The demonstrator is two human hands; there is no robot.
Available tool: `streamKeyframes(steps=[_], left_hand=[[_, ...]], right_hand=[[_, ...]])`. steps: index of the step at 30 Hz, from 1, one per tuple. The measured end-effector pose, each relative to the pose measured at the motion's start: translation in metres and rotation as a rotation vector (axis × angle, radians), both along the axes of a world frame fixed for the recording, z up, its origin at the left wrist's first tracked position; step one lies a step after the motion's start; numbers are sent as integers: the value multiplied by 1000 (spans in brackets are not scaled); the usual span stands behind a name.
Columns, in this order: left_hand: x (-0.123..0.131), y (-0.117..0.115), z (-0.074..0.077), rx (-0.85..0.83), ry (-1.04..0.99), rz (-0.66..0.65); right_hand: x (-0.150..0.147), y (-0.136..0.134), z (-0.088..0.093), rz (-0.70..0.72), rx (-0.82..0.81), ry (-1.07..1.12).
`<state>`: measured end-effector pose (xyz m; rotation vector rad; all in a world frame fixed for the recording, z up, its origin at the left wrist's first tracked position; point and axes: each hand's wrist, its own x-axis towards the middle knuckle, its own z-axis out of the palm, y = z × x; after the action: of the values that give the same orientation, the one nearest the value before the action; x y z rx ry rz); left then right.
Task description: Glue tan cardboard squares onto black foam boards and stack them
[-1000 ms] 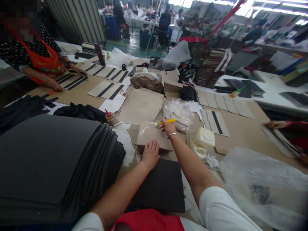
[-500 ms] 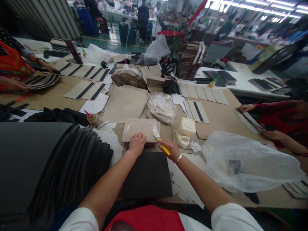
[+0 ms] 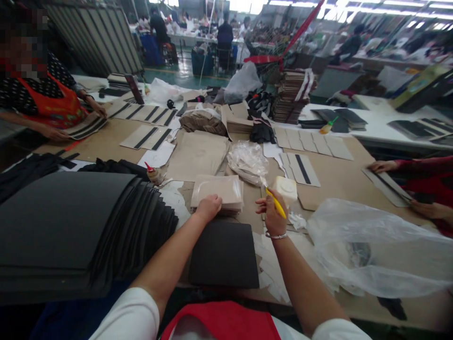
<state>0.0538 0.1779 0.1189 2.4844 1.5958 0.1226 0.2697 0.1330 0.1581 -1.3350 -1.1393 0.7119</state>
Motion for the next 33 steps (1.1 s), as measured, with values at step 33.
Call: streamKeyframes(steps=[33], left_hand=[[-57,-182,-59,-374,-1002,918]], right_hand=[[20,-149,-106,83,-300,-673]])
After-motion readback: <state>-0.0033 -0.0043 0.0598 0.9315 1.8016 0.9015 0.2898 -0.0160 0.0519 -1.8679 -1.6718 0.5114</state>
